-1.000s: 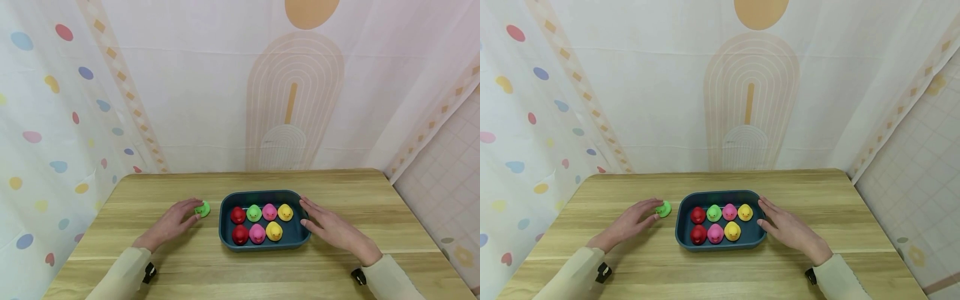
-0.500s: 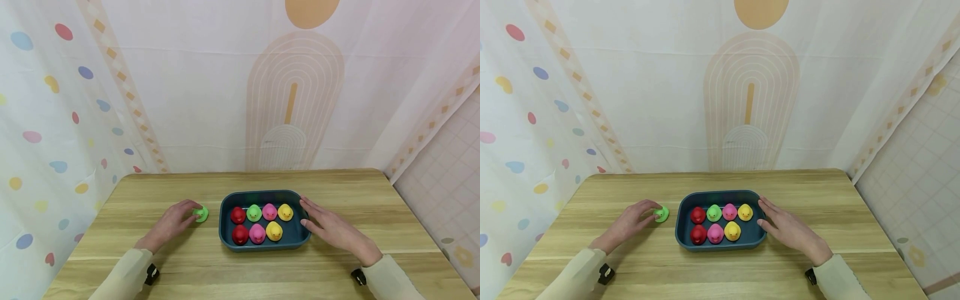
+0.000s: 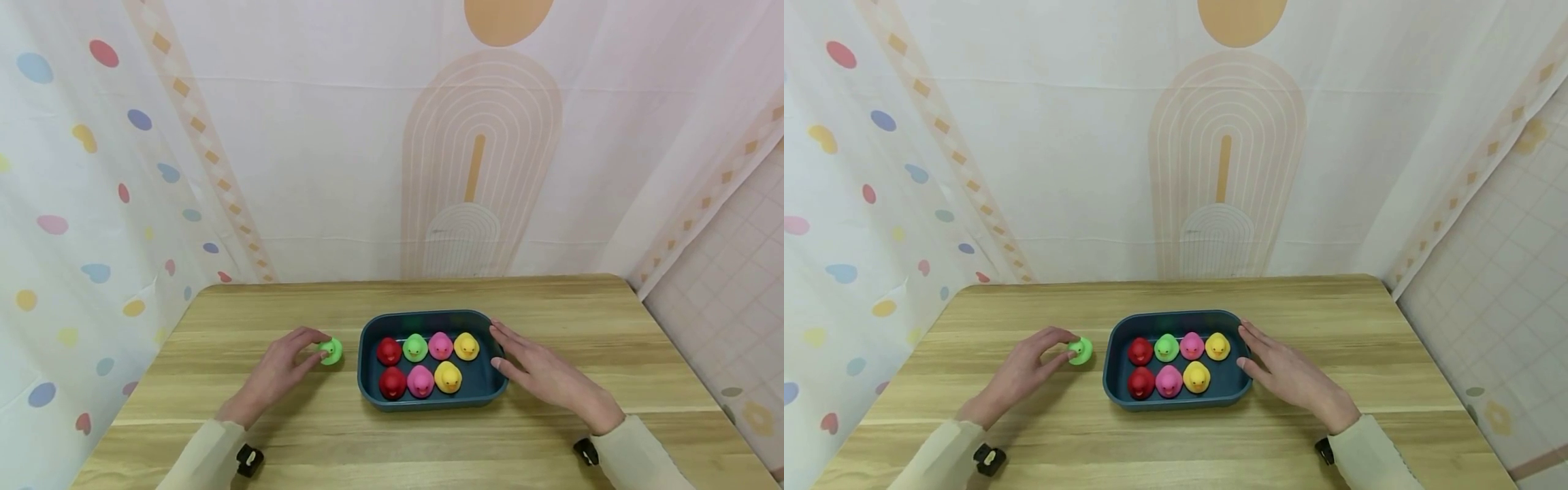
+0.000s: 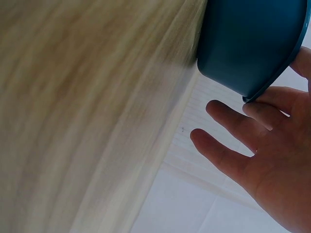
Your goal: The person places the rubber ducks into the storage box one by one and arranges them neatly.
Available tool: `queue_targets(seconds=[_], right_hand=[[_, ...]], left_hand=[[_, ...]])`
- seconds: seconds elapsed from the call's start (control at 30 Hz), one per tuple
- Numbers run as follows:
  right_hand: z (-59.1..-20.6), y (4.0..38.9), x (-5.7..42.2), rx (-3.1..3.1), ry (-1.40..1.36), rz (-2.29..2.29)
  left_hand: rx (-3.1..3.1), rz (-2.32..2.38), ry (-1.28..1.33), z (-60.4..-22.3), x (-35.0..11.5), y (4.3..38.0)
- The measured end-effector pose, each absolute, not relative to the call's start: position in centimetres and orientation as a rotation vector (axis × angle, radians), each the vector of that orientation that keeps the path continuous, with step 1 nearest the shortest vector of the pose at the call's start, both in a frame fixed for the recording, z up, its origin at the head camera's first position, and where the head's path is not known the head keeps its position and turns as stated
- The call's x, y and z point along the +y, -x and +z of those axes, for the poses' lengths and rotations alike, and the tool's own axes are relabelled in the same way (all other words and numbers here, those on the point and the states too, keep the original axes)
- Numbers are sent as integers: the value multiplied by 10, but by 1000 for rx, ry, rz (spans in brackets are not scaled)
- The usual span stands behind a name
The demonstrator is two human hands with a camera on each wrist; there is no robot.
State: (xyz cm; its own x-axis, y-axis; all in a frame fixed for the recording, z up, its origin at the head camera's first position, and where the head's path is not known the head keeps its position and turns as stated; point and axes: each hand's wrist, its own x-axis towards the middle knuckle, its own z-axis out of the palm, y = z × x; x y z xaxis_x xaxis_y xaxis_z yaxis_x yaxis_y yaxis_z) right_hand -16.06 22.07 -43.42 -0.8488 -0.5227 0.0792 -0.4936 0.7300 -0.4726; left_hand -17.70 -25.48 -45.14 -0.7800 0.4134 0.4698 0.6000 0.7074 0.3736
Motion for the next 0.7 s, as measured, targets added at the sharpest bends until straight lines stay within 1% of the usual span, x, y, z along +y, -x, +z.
queue_targets(seconds=[0.4, 0.7], right_hand=[[-436, 161, 221, 2875, 849, -763], [-436, 161, 221, 2862, 838, -766]], left_hand=[[-2494, -753, 788, -445, -243, 161], [-2409, -789, 851, -437, -232, 150]])
